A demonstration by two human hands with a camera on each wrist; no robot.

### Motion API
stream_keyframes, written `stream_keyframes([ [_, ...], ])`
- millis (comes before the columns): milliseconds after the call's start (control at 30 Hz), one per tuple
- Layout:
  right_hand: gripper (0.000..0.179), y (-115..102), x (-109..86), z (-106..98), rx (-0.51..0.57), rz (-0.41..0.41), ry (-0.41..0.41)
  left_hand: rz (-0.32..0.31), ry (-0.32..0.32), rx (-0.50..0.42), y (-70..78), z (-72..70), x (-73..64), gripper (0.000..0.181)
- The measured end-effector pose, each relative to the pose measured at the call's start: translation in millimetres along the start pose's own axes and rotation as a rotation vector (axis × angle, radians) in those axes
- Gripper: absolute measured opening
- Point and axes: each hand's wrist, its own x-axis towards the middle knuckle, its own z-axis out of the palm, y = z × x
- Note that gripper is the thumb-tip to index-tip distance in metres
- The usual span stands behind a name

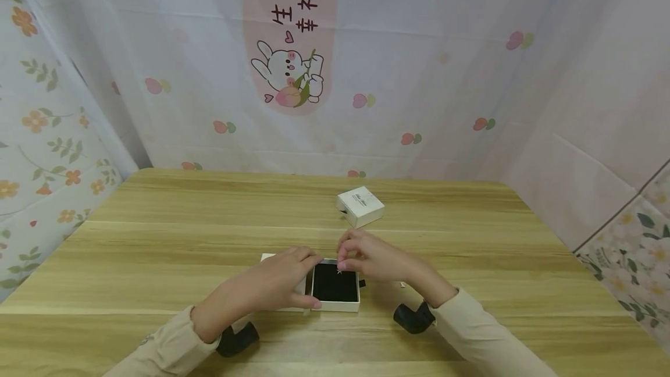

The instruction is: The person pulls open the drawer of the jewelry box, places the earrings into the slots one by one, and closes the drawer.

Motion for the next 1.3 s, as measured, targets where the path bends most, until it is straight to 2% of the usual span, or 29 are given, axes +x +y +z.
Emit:
stream_keyframes([
  [233, 0.011, -1, 7.5, 4, 0.044, 0.017, -0.024, 0.002, -0.002, 0.009, -0.2, -0.1, -0.3, 0.072],
  [567, 0.012, -3, 15.4, 9, 0.016, 0.069, -0.038, -0.001, -0.014, 0.010, -1.5, 2.4, 1.4, 0.075],
  [967, 0.011, -4, 17.4, 11, -0.030, 0.071, -0.040, 0.019, 0.001, 0.027, -0.2, 0.6, -0.5, 0.073],
  [1300, 0.010, -10, 18.3, 12, -0.090, 0.066, -0.002, 0.016, -0.005, 0.026, -0.9, 1.6, -0.6, 0.074],
])
